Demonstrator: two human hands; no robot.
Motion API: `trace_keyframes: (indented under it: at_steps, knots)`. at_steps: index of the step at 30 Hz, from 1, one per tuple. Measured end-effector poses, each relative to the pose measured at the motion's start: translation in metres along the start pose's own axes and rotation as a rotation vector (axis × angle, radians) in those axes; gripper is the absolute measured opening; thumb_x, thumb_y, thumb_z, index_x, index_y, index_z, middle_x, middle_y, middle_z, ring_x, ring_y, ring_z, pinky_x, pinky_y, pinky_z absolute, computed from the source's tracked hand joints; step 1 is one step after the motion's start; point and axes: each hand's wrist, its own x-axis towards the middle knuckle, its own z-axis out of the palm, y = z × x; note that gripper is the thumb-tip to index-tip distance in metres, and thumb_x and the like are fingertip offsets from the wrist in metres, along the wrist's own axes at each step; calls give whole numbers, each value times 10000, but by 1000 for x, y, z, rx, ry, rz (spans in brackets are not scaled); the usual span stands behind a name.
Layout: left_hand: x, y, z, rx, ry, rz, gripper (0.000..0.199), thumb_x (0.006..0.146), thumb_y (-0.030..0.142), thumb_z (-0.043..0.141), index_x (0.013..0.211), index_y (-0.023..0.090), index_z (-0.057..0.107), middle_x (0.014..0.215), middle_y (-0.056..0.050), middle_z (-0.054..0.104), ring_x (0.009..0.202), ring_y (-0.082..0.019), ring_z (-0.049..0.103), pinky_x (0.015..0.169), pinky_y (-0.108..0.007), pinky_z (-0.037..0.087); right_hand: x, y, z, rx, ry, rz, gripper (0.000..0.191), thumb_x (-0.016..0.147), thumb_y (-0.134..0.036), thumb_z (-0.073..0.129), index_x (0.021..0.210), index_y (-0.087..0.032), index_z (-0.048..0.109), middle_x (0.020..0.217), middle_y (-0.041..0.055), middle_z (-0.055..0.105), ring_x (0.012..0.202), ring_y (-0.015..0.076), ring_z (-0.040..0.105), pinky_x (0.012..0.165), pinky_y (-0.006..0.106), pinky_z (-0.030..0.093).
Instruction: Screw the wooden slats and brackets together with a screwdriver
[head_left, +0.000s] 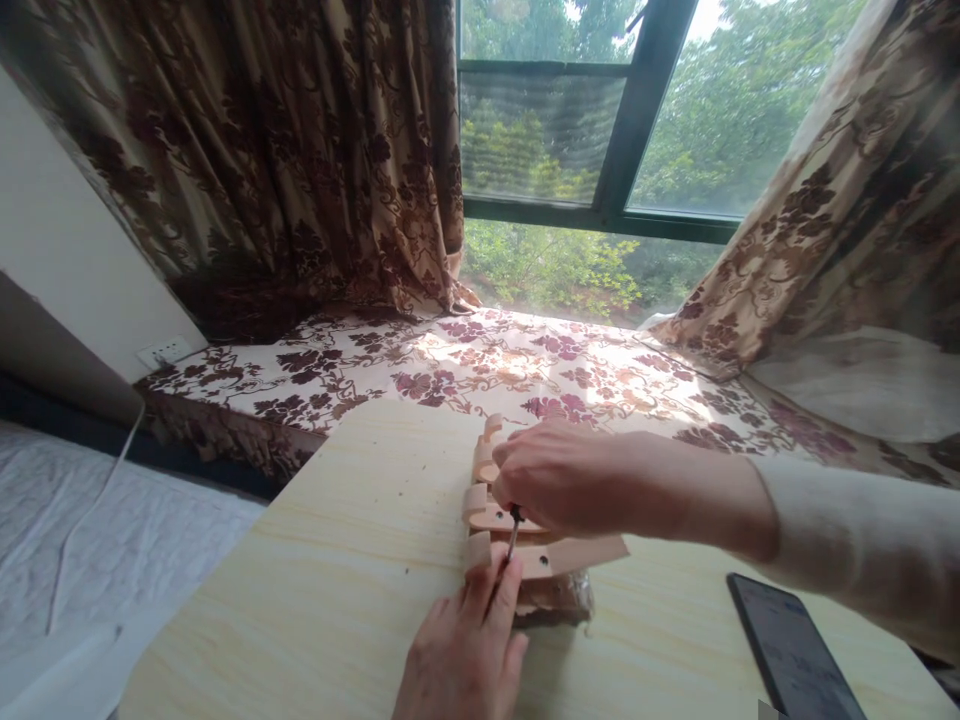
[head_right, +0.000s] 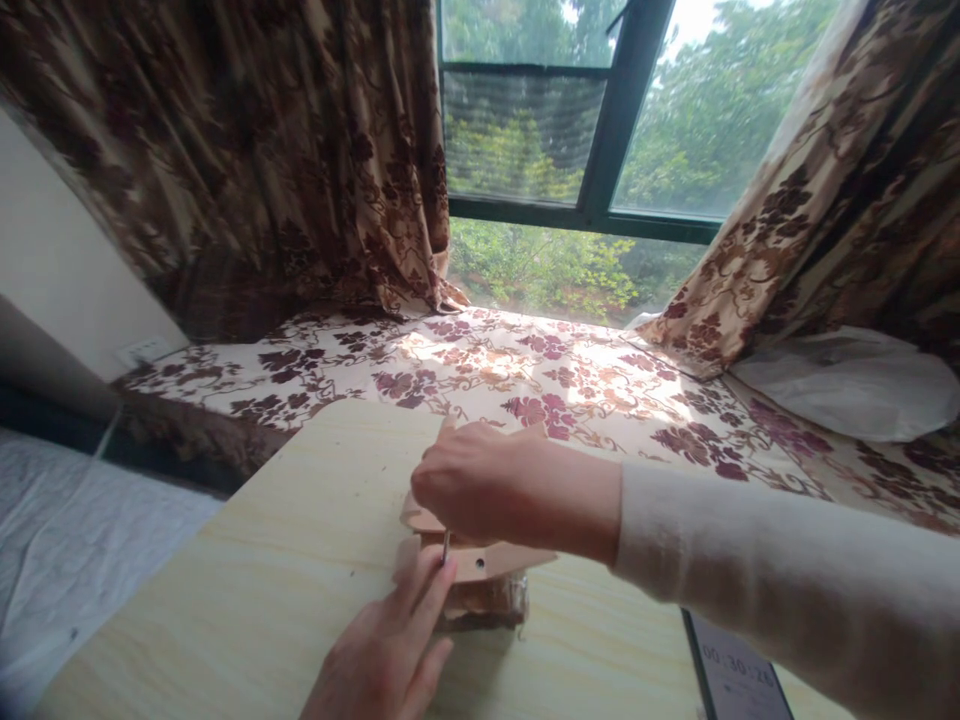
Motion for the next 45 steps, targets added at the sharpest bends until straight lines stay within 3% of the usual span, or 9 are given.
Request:
trace_keyframes:
  at_steps: [7,14,22,24,27,31,37,42,45]
  knots:
    - [-5,1,1,30,-79,8,621,714,131,506,1323,136,387,1331,-138,498,903,-192,654,668,-272,557,3,-2,0,29,-91,53,119,721,-143,571,715,-163,687,616,67,633,503,142,462,454,281,282]
    - [-5,1,-4,64,-101,1,644,713,150,523,1336,155,363,1366,-120,464,1022,-204,616,718,-270,550,3,-7,7,-1,8,-58,132,728,-157,582,617,-176,652,489,-5,539,402,92,294,405,258,213]
    - [-5,3,-2,-5,-121,-28,582,723,134,533,1292,146,410,1347,-123,485,978,-198,630,723,-277,546,3,-10,15,56,29,199,190,749,-254,558,645,-147,675,518,60,587,429,125,411,415,275,242]
    - [-4,3,-1,-28,-106,-35,578,734,131,530,1297,142,401,1334,-127,499,1011,-195,615,736,-277,543,1,-11,14,65,33,202,175,734,-272,571,667,-151,680,530,64,598,439,138,440,413,277,245]
    - [-2,3,-1,-53,-105,-55,567,745,134,528,1296,152,400,1338,-120,495,1038,-189,601,761,-279,534,-1,-14,9,79,-13,86,118,687,-202,595,747,-172,693,589,54,628,485,149,488,432,270,264]
    - [-4,4,0,-63,-104,-68,602,740,121,522,1321,156,369,1371,-110,459,1001,-176,613,753,-274,531,2,-12,2,69,-94,34,231,655,-63,534,784,-157,701,634,63,641,546,146,510,488,268,295]
    - [-6,1,3,-15,-36,-8,620,730,121,496,1334,118,355,1330,-112,507,956,-177,631,698,-258,534,12,8,8,269,-276,87,217,705,-284,560,808,-160,706,620,18,620,487,108,467,439,234,309]
    - [-8,-7,21,54,28,34,600,711,110,489,1305,128,404,1286,-96,554,813,-160,660,618,-248,526,6,3,8,106,-70,137,304,683,-289,596,937,-145,680,730,67,645,566,152,515,447,260,286]
    - [-12,-8,37,78,32,44,525,753,123,502,1271,197,464,1181,-44,635,747,-142,662,515,-216,490,3,-2,6,8,-14,79,151,677,-172,597,791,-113,677,694,78,628,541,136,488,440,270,262]
